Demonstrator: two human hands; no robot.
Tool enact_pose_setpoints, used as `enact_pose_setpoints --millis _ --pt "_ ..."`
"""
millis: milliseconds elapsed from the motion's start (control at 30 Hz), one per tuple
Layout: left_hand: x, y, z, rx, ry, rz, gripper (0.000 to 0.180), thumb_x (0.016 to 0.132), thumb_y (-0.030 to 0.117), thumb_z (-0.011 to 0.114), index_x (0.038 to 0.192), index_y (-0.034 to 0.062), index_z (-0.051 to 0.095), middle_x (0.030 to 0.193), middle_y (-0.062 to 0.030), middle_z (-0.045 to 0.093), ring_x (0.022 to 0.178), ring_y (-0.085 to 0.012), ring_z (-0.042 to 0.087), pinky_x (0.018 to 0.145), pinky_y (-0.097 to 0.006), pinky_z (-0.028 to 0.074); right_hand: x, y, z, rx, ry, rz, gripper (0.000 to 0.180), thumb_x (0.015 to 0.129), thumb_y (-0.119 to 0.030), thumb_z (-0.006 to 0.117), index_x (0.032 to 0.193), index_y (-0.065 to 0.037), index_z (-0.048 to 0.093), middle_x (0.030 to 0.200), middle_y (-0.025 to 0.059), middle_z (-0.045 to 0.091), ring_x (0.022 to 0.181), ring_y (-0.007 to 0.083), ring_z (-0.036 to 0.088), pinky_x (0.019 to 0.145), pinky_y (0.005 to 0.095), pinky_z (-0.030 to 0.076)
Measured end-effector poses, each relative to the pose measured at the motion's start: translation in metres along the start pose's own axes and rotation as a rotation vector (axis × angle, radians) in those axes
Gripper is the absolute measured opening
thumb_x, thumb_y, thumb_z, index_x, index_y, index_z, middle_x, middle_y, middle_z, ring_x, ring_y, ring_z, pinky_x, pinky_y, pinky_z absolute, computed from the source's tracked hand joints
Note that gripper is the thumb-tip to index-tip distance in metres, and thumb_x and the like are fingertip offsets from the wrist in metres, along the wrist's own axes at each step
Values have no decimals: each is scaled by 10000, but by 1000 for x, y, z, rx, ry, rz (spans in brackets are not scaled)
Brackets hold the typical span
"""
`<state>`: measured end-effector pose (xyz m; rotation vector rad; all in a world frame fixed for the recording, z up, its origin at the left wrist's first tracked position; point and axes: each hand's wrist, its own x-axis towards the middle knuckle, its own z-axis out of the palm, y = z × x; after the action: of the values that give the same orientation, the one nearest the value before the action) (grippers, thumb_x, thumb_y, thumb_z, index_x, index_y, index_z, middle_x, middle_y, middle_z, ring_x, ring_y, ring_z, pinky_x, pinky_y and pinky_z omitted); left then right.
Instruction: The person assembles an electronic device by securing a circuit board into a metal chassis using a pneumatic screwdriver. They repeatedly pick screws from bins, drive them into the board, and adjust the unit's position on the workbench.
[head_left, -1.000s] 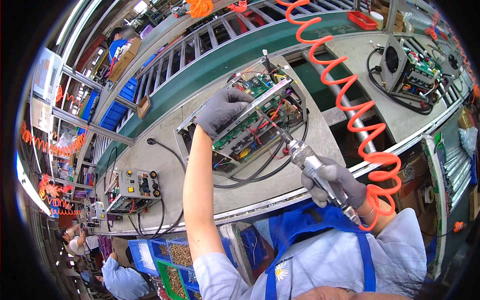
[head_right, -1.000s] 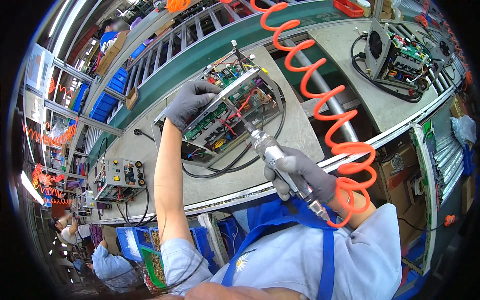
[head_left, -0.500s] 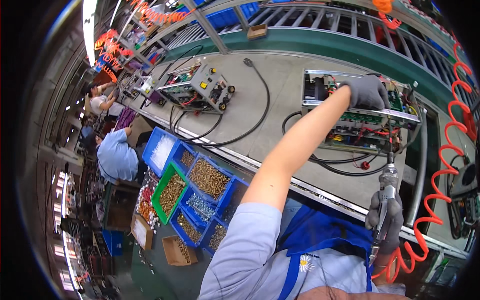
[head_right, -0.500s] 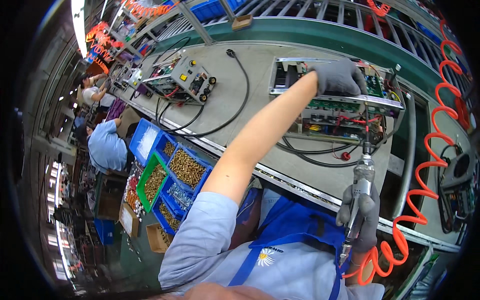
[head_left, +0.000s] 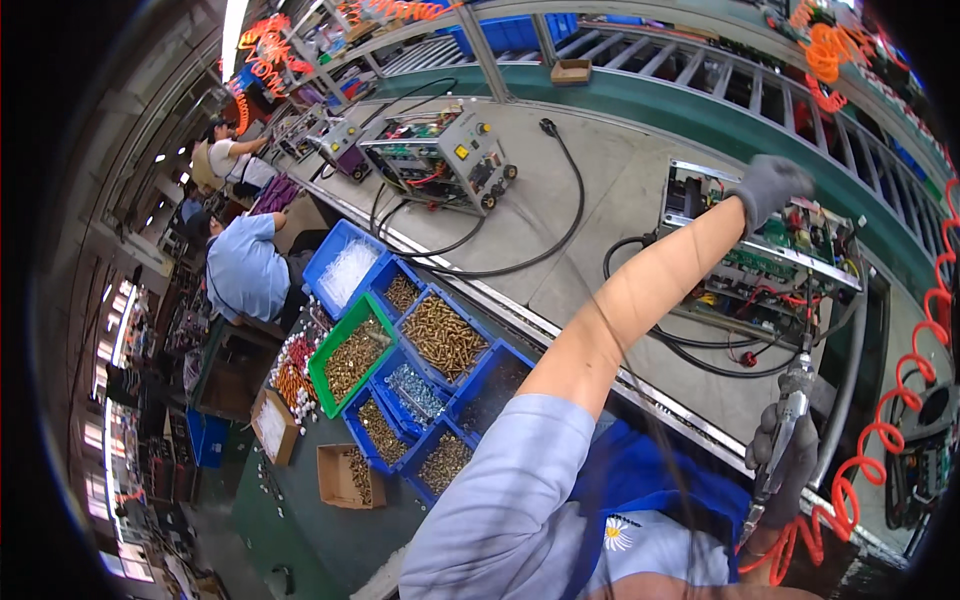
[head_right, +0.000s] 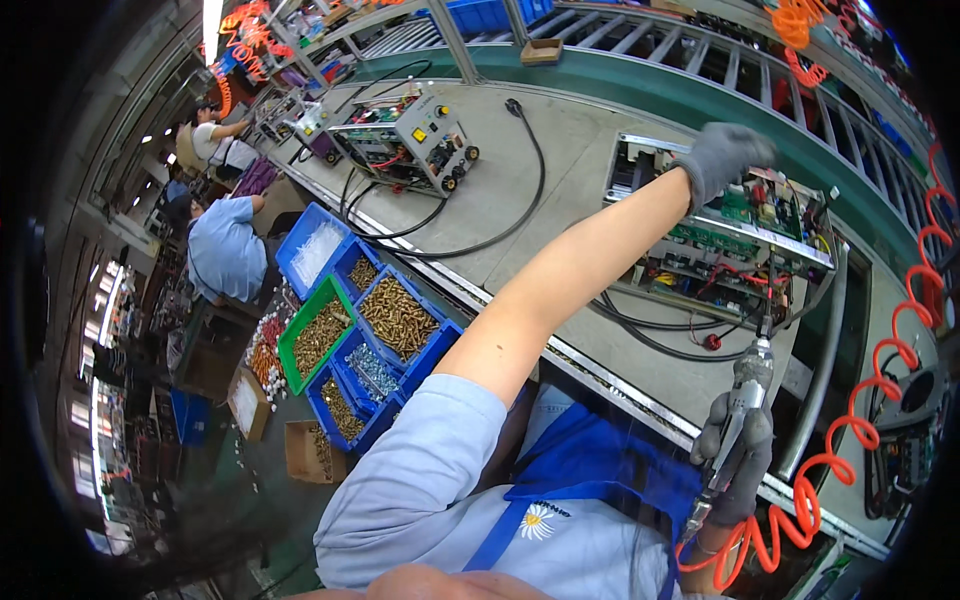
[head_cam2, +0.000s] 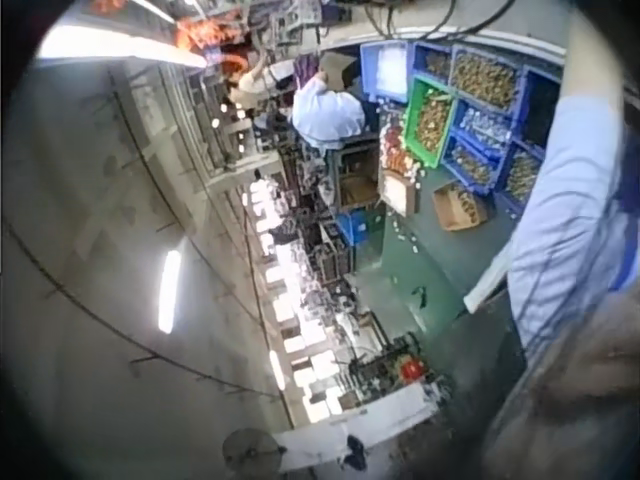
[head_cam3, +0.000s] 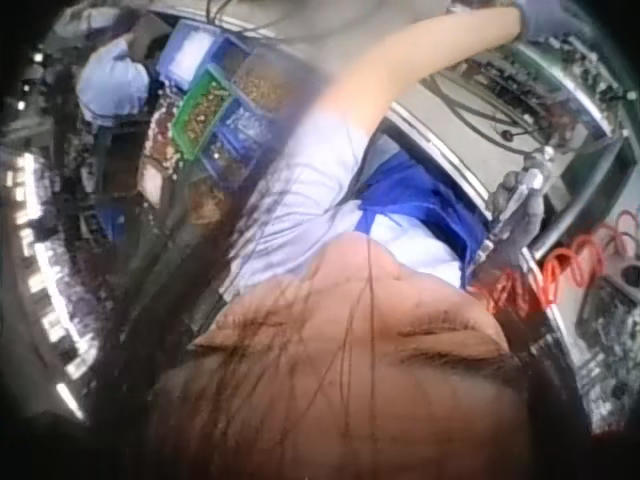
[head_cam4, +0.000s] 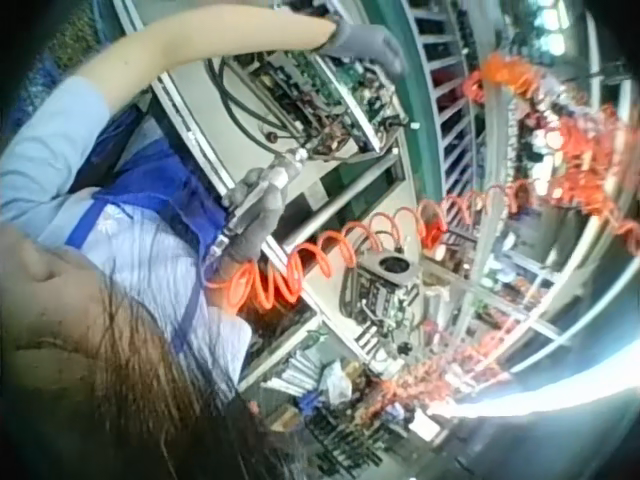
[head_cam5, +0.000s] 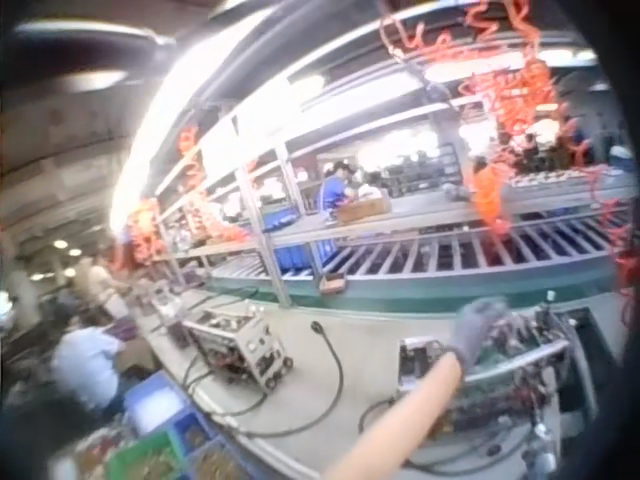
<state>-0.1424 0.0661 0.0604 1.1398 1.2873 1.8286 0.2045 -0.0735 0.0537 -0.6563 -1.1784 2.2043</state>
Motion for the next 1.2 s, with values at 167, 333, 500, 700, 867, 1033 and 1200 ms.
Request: enact_pose_setpoints --millis 167,333,500,700,867,1033,1200 --pt "-15 35 -36 -734 311 -221 312 818 -100 492 1115 -56 576 932 -193 589 782 -335 645 736 -364 589 -17 -2 2 -101 -45 61 615 818 -519 656 1087 8 491 763 67 534 464 106 527 406 244 480" --pt "-48 40 -99 923 -190 361 328 870 -79 510 1197 -100 511 1203 -256 556 1065 -311 625 927 -310 555 -4 0 13 -223 -137 217 787 719 -336 698 1360 20 412 793 93 584 493 156 584 423 279 495" --pt "-83 66 -99 792 -10 153 268 917 187 658 1120 12 666 1109 -206 664 1066 -281 647 922 -332 536 9 -8 24 -230 -270 277 812 715 -241 710 1416 -8 372 797 76 584 538 168 610 482 300 501" --pt "-84 72 -95 -290 33 -216 368 967 -8 483 1304 -142 423 1291 -307 517 1150 -353 600 1020 -374 534 16 -7 27 -309 -294 295 819 723 -295 726 1406 -11 375 781 66 557 535 154 605 485 281 495" --pt "-89 87 -88 -562 91 -412 292 986 -7 448 1261 -101 466 1161 -241 598 1037 -299 667 826 -293 630 18 -5 33 -299 -342 321 854 740 -345 752 1416 -3 359 829 62 544 560 139 603 490 273 490" --pt "-87 73 -134 -500 -160 -428 345 995 75 501 1298 -90 490 1124 -198 655 884 -195 699 613 -190 581 23 0 40 -306 -340 335 780 751 -271 716 1399 -7 373 830 66 552 555 142 611 480 272 497" --pt "-101 89 -108 -196 -13 -401 347 984 60 513 1301 -80 510 1096 -180 675 832 -147 687 512 -149 506 24 -1 43 -267 -317 318 637 757 -200 667 1316 -13 426 812 71 568 544 147 619 478 279 515"
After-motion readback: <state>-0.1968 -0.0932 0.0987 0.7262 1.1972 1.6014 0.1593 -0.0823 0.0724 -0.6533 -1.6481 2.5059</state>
